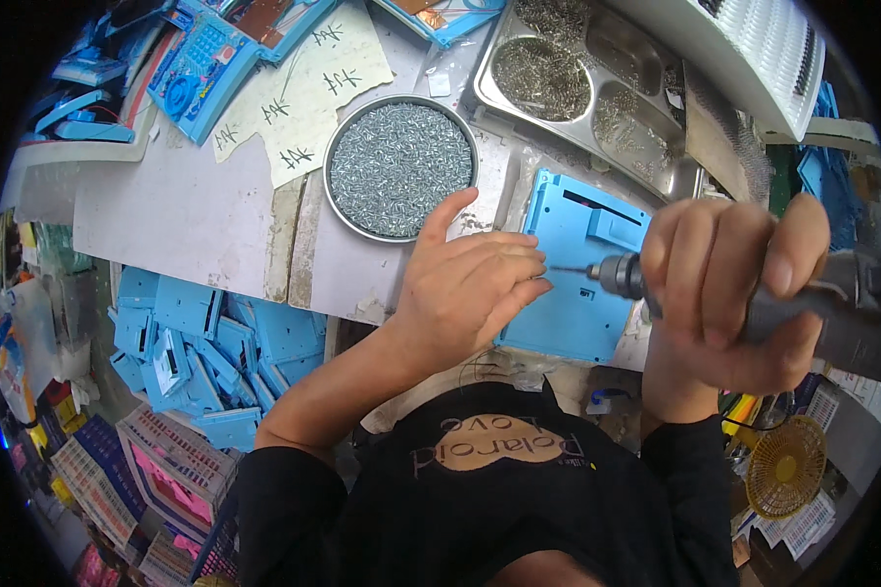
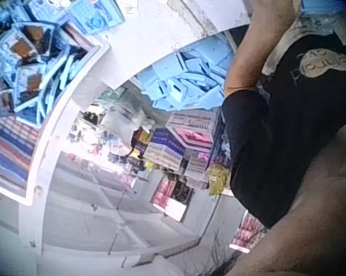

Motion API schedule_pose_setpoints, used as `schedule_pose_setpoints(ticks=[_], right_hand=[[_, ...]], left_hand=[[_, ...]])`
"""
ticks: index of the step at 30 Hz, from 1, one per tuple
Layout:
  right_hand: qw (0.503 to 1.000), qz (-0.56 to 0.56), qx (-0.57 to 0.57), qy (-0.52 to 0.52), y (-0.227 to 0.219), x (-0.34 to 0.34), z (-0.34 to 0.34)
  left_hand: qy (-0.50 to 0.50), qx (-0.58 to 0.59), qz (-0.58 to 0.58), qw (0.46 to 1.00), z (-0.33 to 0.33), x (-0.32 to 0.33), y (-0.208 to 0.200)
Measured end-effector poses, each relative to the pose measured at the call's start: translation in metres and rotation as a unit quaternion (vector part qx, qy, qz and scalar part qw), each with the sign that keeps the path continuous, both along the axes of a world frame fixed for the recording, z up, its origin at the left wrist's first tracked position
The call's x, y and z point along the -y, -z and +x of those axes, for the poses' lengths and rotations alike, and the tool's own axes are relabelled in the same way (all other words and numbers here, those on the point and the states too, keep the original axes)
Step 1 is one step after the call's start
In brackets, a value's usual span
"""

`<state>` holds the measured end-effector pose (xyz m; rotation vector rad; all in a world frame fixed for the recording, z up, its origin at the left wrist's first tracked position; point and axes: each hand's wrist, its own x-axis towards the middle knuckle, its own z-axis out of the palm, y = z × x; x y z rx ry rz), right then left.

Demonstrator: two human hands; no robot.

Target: Assemble the internal components and housing of a blue electronic toy device, including soldering wires and using an electric screwdriver.

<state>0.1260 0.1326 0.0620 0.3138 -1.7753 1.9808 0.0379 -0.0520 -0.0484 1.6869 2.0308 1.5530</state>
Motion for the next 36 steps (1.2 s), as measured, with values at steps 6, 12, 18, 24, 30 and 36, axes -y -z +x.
schedule_pose_setpoints(ticks=[6, 12, 18, 24, 30, 36], right_hand=[[0.999, -0.022, 0.024, 0.009, 0.000, 0.018, 0.010], [0.999, -0.039, 0.032, 0.006, 0.001, 0.022, 0.012], [0.992, -0.044, 0.109, 0.055, 0.010, 0.045, 0.013], [0.982, -0.023, 0.173, 0.077, 0.023, 0.061, 0.016], [0.972, 0.153, 0.172, 0.036, 0.023, 0.059, 0.013], [0.987, 0.105, 0.121, -0.006, 0.027, 0.049, 0.008]], left_hand=[[0.010, -0.011, 0.026, 1.000, 0.002, 0.002, -0.001], [0.025, -0.061, 0.026, 0.997, -0.004, 0.008, 0.003], [-0.148, -0.169, -0.128, 0.966, -0.078, 0.025, -0.002], [-0.207, -0.187, -0.208, 0.937, -0.080, 0.030, 0.014], [-0.173, -0.201, -0.200, 0.943, -0.084, 0.029, 0.015], [-0.201, -0.244, -0.198, 0.928, -0.095, 0.023, 0.026]])
